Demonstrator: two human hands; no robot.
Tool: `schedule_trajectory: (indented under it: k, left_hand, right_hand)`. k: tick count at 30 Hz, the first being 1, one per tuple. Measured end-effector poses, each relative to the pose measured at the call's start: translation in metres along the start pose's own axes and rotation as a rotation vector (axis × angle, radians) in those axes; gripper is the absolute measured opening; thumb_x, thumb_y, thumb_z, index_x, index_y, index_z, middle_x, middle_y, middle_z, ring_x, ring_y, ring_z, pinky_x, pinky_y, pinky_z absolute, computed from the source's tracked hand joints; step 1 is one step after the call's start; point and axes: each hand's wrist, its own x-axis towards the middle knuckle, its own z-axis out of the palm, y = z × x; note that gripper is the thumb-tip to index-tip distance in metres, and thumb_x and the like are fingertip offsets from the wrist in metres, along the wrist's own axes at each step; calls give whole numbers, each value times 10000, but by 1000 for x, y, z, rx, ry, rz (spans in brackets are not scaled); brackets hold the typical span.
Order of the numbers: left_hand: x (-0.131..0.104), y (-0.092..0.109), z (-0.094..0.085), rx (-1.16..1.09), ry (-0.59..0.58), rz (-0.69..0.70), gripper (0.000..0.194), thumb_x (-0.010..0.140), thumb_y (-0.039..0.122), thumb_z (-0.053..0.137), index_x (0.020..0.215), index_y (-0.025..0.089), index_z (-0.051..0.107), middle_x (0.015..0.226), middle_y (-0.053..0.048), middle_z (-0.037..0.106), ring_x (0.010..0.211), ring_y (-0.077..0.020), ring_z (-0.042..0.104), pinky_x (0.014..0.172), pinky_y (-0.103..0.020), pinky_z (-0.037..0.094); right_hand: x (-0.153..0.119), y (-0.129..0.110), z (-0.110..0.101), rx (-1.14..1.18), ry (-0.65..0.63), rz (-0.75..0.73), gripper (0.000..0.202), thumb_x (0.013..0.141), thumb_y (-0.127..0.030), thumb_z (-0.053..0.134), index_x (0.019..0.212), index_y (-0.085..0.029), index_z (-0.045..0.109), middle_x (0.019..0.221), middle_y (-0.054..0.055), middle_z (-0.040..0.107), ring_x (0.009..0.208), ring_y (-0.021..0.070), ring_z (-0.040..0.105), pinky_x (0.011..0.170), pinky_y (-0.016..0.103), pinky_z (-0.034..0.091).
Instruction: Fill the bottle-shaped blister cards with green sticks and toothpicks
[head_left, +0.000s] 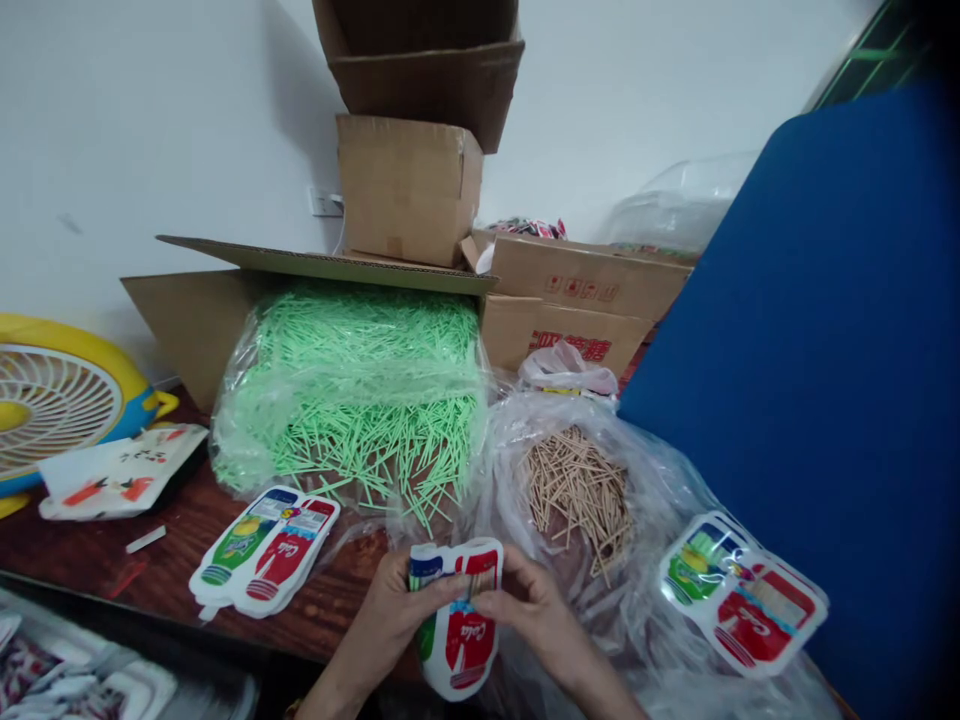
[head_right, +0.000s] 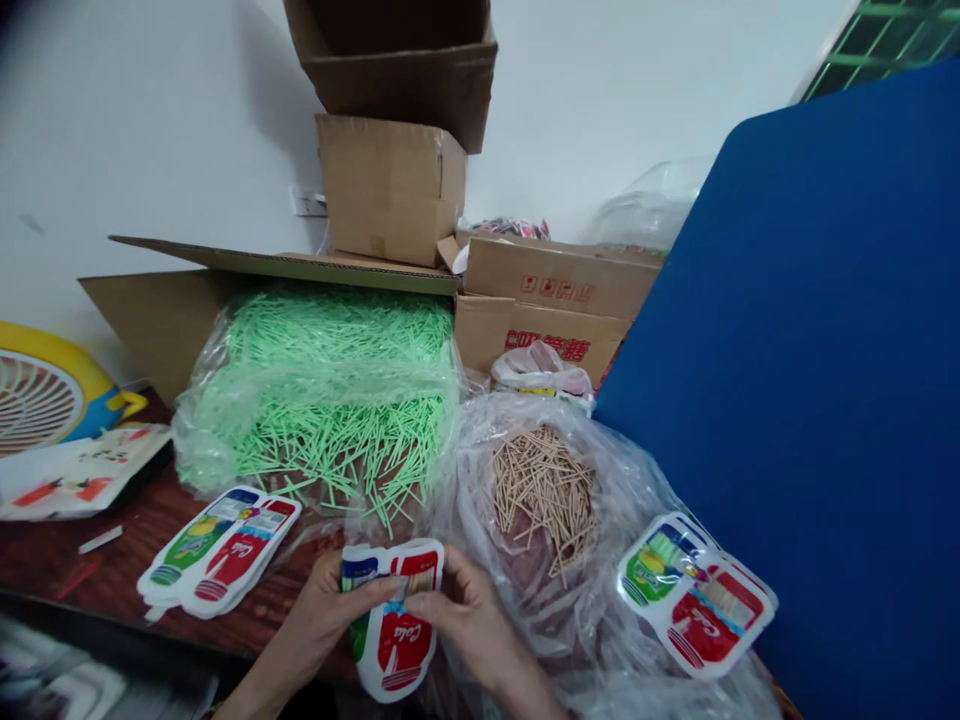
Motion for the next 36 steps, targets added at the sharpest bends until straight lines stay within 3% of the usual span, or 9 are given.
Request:
schedule_trajectory:
  k: [4, 8, 15, 21, 25, 30, 36]
  left_hand:
    - [-1, -1, -2, -63, 55, -16, 193, 692, 265, 788, 762, 124, 676, 678, -2, 693, 597, -131, 599, 599, -219, 477]
    - [-4, 0, -3, -129, 101, -70, 247, 677, 243, 801, 859, 142, 669, 761, -11, 719, 660, -145, 630, 637, -238, 500]
    - [-3, 0, -2, -140, 164, -24, 173, 698, 233, 782, 788, 132, 673, 711, -17, 721, 619, -148, 637, 626, -249, 506]
    - [-7, 6, 2, -121, 86, -50, 280, 665, 210, 810, 907, 139, 689, 781, -22, 738, 703, -173, 662, 661, -241, 515]
    - [-10, 12, 6, -62, 3, -59, 211, 728, 264, 760, 839, 88, 720, 760, -64, 740, 694, -198, 670, 655, -253, 516]
    - [-10, 9, 6, -54, 15, -45, 213, 705, 265, 778, 830, 105, 713, 760, -53, 741, 691, -192, 669, 659, -255, 517]
    - [-9, 11, 8, -26, 1, -34, 216, 712, 284, 765, 806, 93, 726, 733, -56, 737, 667, -191, 660, 631, -247, 505]
  right_hand:
    - [-3, 8, 12, 110, 21, 46, 364, 666, -337, 799, 987, -206, 688, 841, 5, 733, 762, 154, 662, 736, 271, 509]
    - [0, 5, 13, 73, 66, 13, 329, 660, -293, 804, 958, -199, 698, 835, 7, 742, 702, 141, 658, 670, 246, 509]
    - [1, 6, 8, 87, 7, -2, 338, 663, -284, 796, 975, -183, 717, 895, 38, 756, 754, 173, 686, 735, 282, 515]
    - [-4, 11, 8, 82, 61, 11, 345, 625, -299, 816, 935, -180, 719, 814, 20, 754, 700, 171, 679, 684, 284, 515]
    - [-5, 12, 6, 115, 34, 8, 314, 617, -292, 822, 888, -180, 709, 823, 10, 746, 740, 163, 674, 723, 275, 504]
    - [-9, 15, 4, 89, 25, -7, 356, 634, -297, 809, 951, -181, 695, 831, 14, 741, 752, 169, 667, 719, 278, 494]
    - [-10, 21, -1, -11, 118, -50, 216, 645, -304, 804, 773, -169, 695, 738, -5, 715, 683, 149, 634, 663, 253, 471]
